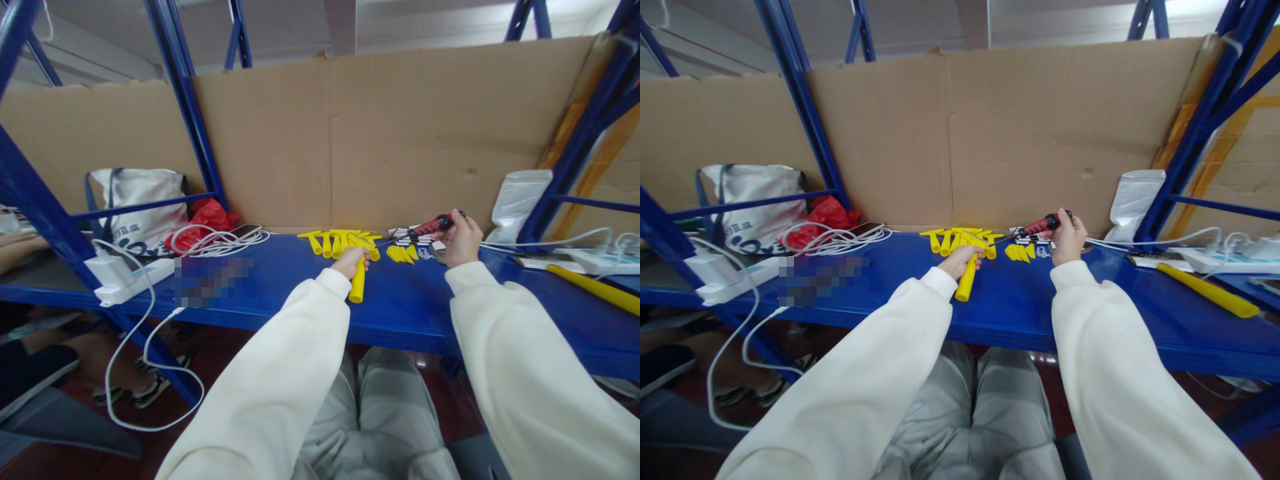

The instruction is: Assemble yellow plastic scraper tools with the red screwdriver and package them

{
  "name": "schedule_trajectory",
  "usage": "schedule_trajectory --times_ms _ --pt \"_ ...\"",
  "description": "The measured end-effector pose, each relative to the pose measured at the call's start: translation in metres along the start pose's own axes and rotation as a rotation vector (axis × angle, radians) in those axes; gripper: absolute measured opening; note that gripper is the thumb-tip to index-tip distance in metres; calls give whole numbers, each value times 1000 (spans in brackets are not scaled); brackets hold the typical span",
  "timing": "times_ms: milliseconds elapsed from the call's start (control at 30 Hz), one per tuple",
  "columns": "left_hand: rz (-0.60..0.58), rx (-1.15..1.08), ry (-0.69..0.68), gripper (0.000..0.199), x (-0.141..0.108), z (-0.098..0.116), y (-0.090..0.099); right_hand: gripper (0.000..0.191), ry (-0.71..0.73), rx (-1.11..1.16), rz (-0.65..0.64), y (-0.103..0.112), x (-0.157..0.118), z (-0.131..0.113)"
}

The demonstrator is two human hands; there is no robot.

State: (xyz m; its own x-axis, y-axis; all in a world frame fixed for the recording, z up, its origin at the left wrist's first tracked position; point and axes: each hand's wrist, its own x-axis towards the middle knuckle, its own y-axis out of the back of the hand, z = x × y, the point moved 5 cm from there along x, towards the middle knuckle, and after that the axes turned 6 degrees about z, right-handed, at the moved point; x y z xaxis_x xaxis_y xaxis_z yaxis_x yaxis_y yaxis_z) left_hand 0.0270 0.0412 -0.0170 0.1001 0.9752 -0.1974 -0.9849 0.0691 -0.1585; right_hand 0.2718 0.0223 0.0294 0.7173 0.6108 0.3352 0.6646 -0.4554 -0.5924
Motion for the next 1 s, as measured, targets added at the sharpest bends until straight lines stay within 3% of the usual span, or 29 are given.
schedule_trajectory --times_ms 400,733,1000 --pt "-31 -7 6 17 -1 -1 -2 57 138 -130 -114 2 6 -2" --pt "-61 25 9 18 -7 2 -4 51 76 -105 -64 4 8 1" --pt "-61 4 10 20 -7 3 -4 53 117 -109 -92 3 9 1"
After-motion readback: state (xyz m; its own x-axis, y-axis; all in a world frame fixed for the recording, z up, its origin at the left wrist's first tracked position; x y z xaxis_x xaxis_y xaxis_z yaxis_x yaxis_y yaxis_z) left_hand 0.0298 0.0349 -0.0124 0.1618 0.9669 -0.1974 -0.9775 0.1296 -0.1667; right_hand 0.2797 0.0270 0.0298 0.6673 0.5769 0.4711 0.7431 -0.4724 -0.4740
